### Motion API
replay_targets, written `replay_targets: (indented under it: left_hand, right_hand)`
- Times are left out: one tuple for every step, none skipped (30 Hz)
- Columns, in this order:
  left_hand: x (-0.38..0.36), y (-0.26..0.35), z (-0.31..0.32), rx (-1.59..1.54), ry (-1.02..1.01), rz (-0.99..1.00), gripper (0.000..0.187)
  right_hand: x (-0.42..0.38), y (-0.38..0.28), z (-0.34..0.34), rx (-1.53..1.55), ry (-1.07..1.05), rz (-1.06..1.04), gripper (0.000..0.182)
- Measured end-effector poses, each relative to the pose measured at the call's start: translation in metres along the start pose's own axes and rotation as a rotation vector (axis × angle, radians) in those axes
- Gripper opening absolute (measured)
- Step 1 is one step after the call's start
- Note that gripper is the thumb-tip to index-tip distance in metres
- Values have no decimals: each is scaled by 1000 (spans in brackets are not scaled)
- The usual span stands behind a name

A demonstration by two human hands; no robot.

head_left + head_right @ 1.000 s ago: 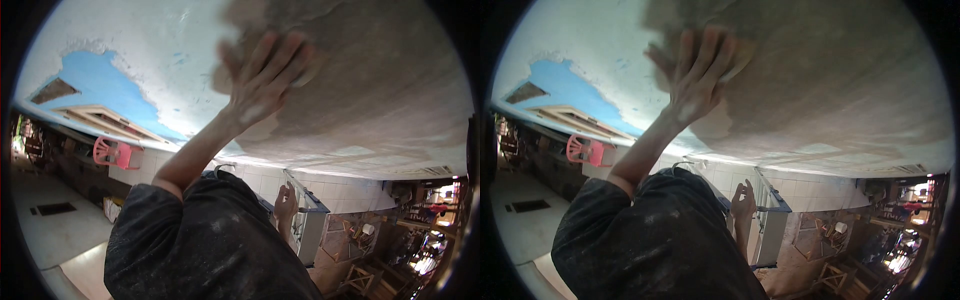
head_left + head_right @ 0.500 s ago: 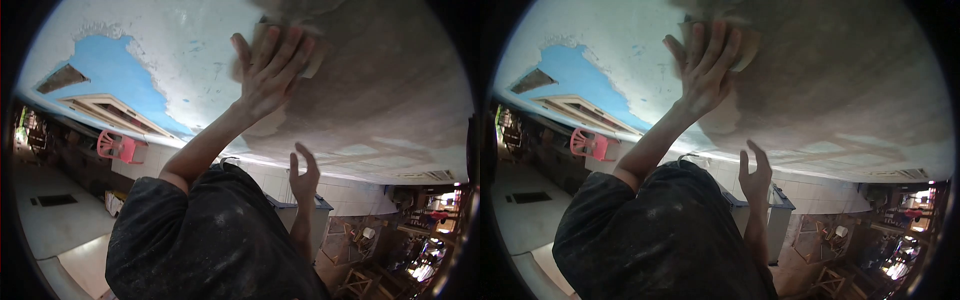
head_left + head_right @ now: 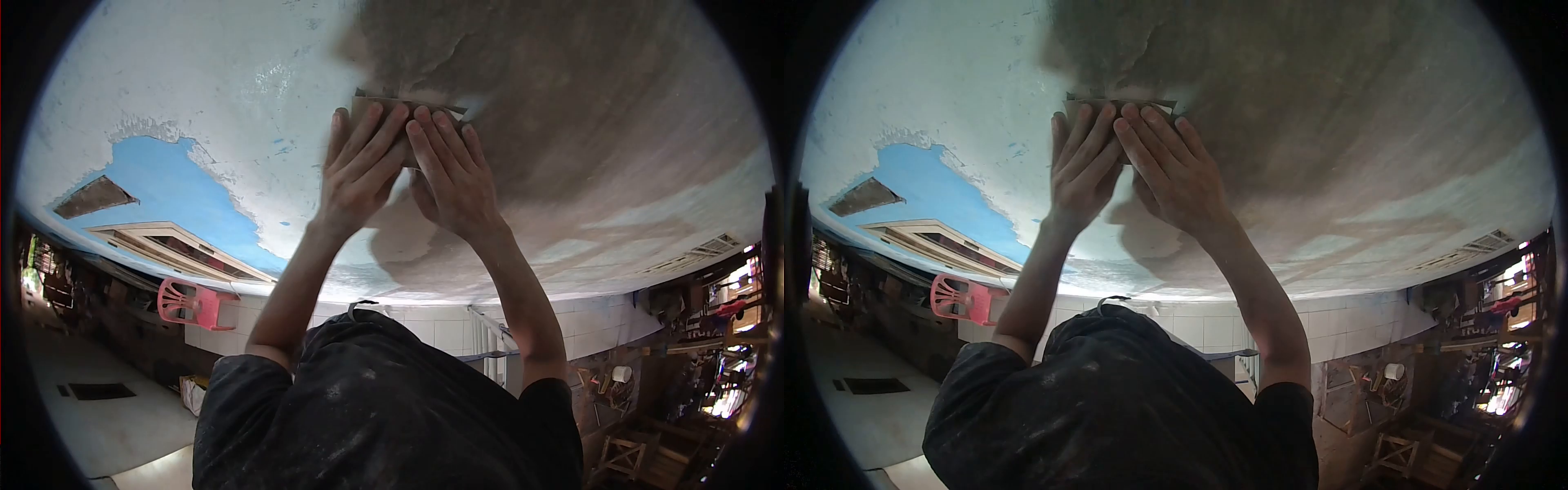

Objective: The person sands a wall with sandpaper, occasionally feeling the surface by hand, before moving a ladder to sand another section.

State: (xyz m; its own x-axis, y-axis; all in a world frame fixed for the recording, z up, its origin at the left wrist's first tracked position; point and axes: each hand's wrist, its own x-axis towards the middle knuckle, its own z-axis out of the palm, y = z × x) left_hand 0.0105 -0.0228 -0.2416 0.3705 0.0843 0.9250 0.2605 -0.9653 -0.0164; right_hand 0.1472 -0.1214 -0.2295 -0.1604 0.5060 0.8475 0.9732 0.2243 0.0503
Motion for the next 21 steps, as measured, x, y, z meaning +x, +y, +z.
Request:
replay_targets:
  left_hand:
    - [-4, -8, -4, 12, -30, 46, 36]
    - [-7, -13, -8, 31, -47, 41, 38]
    - [-6, -16, -10, 52, -58, 68, 37]
    - [-6, -20, -12, 74, -68, 93, 37]
    - [-4, -22, -13, 98, -78, 116, 36]
    - [-1, -24, -14, 122, -62, 148, 33]
    - [6, -26, -14, 147, -45, 182, 31]
    - [14, -27, -14, 170, -28, 214, 28]
    - [24, -27, -15, 193, -11, 214, 27]
    - [35, -25, -17, 212, 0, 213, 27]
    - [43, -23, -17, 230, 9, 212, 27]
    - [46, -22, -15, 193, 24, 191, 29]
    - [41, -21, -13, 178, 0, 163, 30]
    - [34, -20, -11, 162, -20, 137, 32]
    - [26, -19, -10, 149, -34, 112, 33]
    - [16, -20, -10, 160, -72, 118, 33]
    - [8, -20, -6, 162, -72, 121, 33]
    - [3, -21, -3, 166, -72, 124, 33]
    - [-1, -22, -1, 171, -75, 126, 32]
    - [0, -26, -2, 170, -84, 151, 33]
    - [5, -25, -3, 179, -74, 137, 34]
  right_hand:
    - [-2, 1, 3, -46, 2, -13, 52]
    - [-3, 2, 5, -94, 6, -23, 50]
    - [-4, 3, 7, -151, 13, -26, 48]
    - [-5, 3, 9, -207, 20, -31, 47]
    - [-5, 3, 11, -262, 26, -38, 45]
    - [-4, 3, 12, -301, 51, -38, 44]
    - [-1, 5, 13, -342, 78, -39, 43]
    - [1, 8, 13, -382, 104, -40, 43]
    - [8, 10, 9, -394, 103, -34, 43]
    - [19, 12, 2, -404, 99, -23, 43]
    - [24, 13, -2, -414, 94, -9, 43]
    - [23, 12, 0, -383, 94, 5, 44]
    - [21, 11, 1, -354, 93, 19, 45]
    - [21, 11, 2, -330, 95, 30, 47]
    - [15, 11, 6, -342, 75, 26, 50]
    - [3, 9, 12, -352, 54, 20, 54]
    - [-3, 10, 16, -364, 36, 9, 57]
    - [-4, 11, 16, -353, 43, 8, 60]
    - [-4, 11, 17, -339, 49, 7, 62]
    - [-4, 11, 17, -321, 53, 9, 64]
    - [0, 11, 14, -340, 50, -6, 67]
